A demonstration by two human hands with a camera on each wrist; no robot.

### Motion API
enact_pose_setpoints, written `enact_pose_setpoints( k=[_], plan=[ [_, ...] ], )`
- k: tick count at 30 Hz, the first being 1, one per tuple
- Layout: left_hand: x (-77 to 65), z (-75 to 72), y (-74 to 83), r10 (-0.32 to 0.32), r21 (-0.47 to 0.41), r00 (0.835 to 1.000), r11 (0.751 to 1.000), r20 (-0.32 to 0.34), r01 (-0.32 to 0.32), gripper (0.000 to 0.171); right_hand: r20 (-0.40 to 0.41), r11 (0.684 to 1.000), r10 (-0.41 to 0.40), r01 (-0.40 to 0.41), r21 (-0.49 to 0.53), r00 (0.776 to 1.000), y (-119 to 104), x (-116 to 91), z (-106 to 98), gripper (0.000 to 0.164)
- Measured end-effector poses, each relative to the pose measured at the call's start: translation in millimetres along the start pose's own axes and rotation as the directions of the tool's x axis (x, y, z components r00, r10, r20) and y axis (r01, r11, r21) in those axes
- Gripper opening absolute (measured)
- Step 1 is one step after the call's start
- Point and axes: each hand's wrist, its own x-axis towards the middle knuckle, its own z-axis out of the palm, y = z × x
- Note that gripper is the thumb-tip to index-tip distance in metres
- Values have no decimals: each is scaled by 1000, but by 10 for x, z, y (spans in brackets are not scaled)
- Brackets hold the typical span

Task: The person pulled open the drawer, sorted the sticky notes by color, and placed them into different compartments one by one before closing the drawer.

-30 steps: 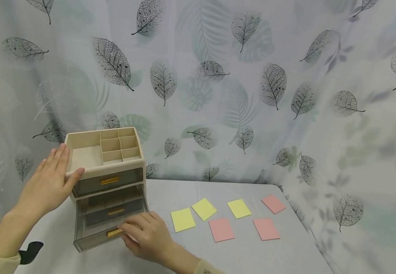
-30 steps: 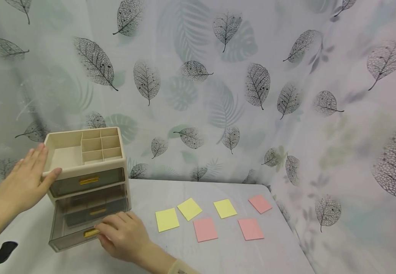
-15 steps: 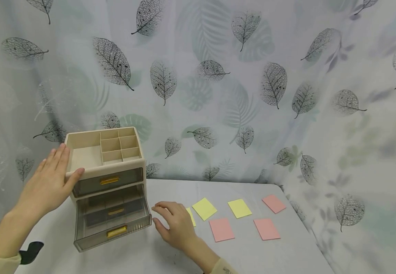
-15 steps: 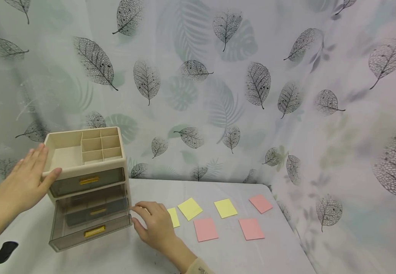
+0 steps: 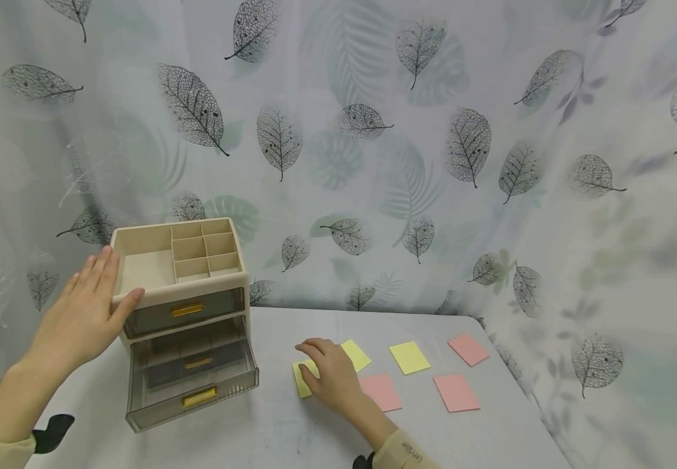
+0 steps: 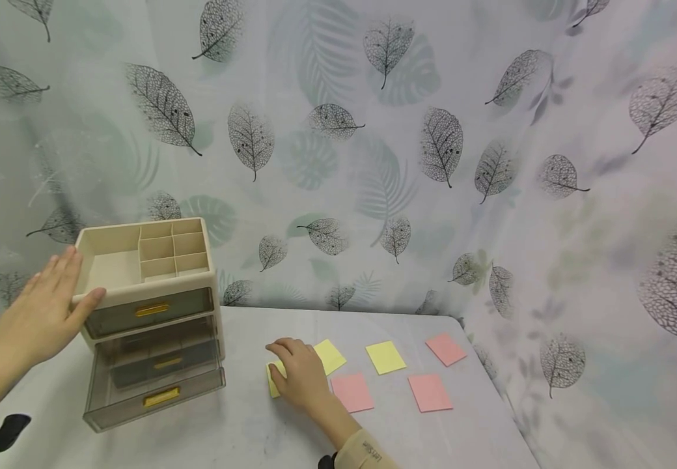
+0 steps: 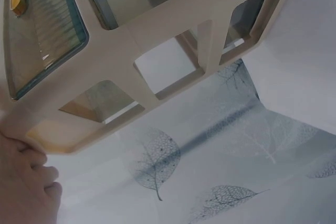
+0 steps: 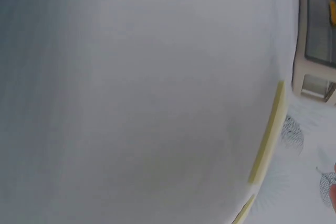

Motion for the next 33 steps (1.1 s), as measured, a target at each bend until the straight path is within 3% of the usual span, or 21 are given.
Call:
enact_pose_setpoints(
  k=[5,12,16,23,33],
  plan=[
    [3,-3,2,-2,0,1000,1000,3,2,81,144,998,53,-50,-25,988,137,-19,-3,38],
    [1,5,6,-3,0,1000,1000,12,3,81,332,991,131,-132,-20,934,296,-30,36,39],
    [-4,8,13,-2,1,1000,1000,10,2,81,389,988,152,-154,-26,908,389,-16,53,41],
    [-10,4,20,-6,-1,1000,1000,7,6,80,487,991,130,-96,-95,864,539,-8,102,45],
    [-5,-16,19,-6,2,1000,1000,6,6,80,563,991,133,-122,-58,816,546,5,35,45]
  ],
)
